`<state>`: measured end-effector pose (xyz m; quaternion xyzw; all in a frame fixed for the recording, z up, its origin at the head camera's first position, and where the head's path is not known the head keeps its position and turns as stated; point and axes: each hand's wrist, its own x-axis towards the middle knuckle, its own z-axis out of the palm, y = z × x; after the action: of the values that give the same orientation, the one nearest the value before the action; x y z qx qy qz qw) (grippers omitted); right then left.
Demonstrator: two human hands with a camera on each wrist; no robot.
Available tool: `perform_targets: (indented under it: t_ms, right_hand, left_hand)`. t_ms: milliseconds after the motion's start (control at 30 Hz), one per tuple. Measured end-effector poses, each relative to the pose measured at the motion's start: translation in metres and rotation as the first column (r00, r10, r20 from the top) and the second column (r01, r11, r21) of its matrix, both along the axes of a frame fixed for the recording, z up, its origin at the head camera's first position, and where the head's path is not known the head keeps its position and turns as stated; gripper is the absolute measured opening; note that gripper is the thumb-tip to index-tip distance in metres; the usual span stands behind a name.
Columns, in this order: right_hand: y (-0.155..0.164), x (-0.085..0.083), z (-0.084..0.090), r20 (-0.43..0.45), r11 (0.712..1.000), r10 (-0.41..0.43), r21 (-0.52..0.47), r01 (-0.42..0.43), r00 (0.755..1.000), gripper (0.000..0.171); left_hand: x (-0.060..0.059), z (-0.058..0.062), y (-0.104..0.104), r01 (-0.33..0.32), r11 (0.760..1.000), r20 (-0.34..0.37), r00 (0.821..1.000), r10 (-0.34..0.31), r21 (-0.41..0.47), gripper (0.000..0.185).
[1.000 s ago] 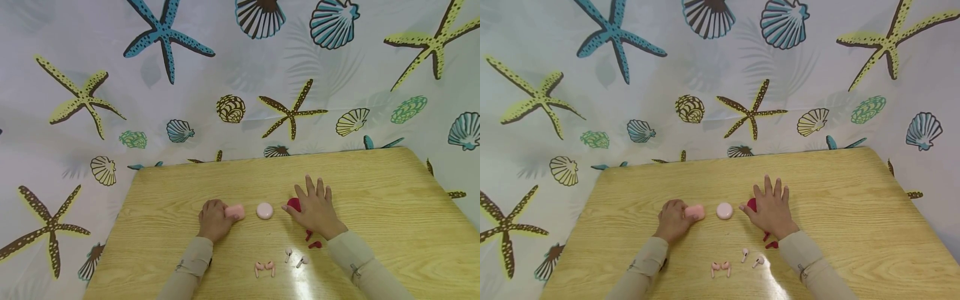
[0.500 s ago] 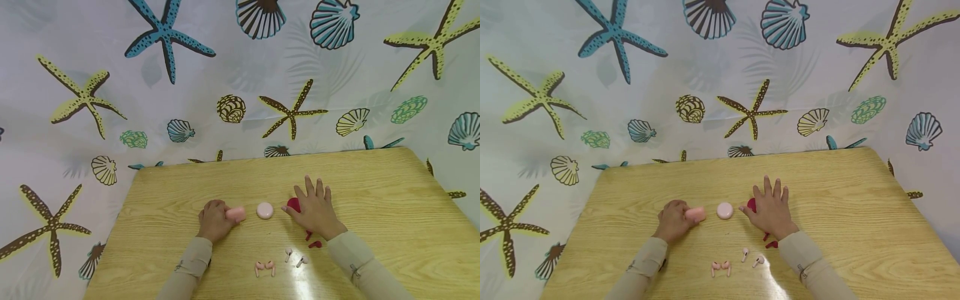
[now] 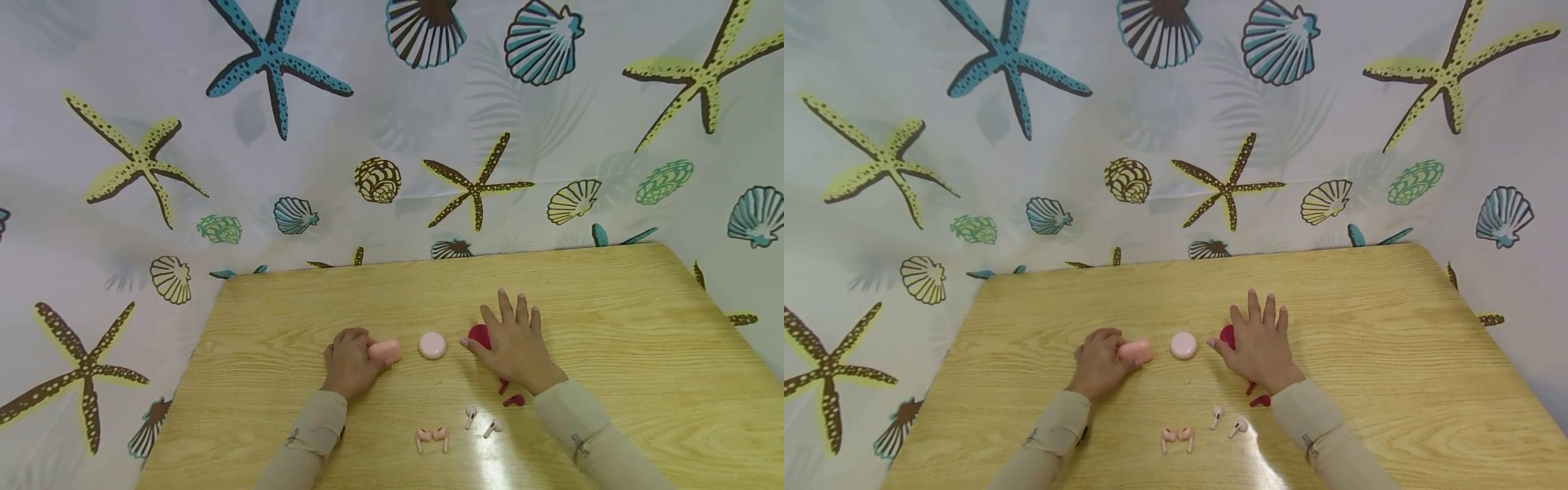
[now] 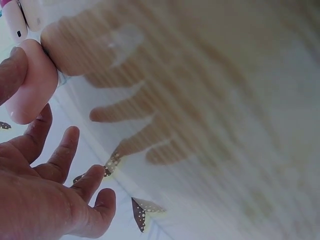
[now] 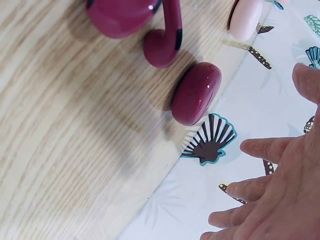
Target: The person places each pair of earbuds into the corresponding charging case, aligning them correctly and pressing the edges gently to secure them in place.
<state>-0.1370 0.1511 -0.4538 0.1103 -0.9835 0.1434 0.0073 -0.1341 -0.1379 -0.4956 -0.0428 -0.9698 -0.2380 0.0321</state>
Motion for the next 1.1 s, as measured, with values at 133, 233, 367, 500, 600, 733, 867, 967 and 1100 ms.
perform_targets:
  t_ms: [133, 233, 367, 500, 600, 733, 867, 967, 1100]
  right_hand:
    - [0.0, 0.0, -0.001, 0.007, 1.0, 0.004, -0.001, -0.004, 1.0, 0.075]
    - [-0.001, 0.0, 0.0, 0.001, 1.0, 0.007, -0.004, -0.007, 1.0, 0.076]
    - [-0.003, 0.002, 0.001, -0.021, 1.0, 0.015, 0.002, -0.015, 1.0, 0.076]
    - [-0.005, 0.003, 0.003, -0.043, 1.0, 0.021, 0.005, -0.021, 0.999, 0.075]
    - [-0.006, 0.003, 0.005, -0.049, 1.0, 0.023, 0.004, -0.022, 0.999, 0.075]
    - [-0.005, 0.002, 0.005, -0.037, 1.0, 0.022, 0.001, -0.022, 0.999, 0.075]
    - [-0.005, 0.001, 0.005, -0.032, 1.0, 0.02, 0.0, -0.02, 0.999, 0.075]
    - [-0.005, 0.002, 0.005, -0.037, 1.0, 0.02, 0.008, -0.02, 0.999, 0.075]
    - [-0.006, 0.003, 0.007, -0.042, 1.0, 0.024, 0.017, -0.024, 0.999, 0.075]
  left_hand:
    - [0.001, 0.0, 0.0, 0.009, 1.0, -0.05, 0.999, -0.009, 0.0, 0.032]
    - [0.002, 0.002, 0.0, 0.011, 1.0, -0.071, 0.997, -0.011, 0.0, 0.031]
    - [0.005, 0.007, 0.003, 0.024, 1.0, -0.078, 0.997, -0.024, -0.004, 0.032]
    - [0.009, 0.014, 0.008, 0.051, 0.998, -0.097, 0.994, -0.053, -0.019, 0.033]
    - [0.012, 0.02, 0.012, 0.07, 0.998, -0.112, 0.991, -0.07, -0.004, 0.035]
    - [0.019, 0.028, 0.018, 0.093, 0.995, -0.132, 0.987, -0.09, 0.021, 0.036]
    - [0.026, 0.034, 0.022, 0.124, 0.992, -0.171, 0.978, -0.118, 0.021, 0.034]
    - [0.029, 0.038, 0.025, 0.144, 0.989, -0.205, 0.969, -0.135, 0.027, 0.033]
    - [0.034, 0.043, 0.029, 0.157, 0.987, -0.215, 0.966, -0.144, 0.042, 0.033]
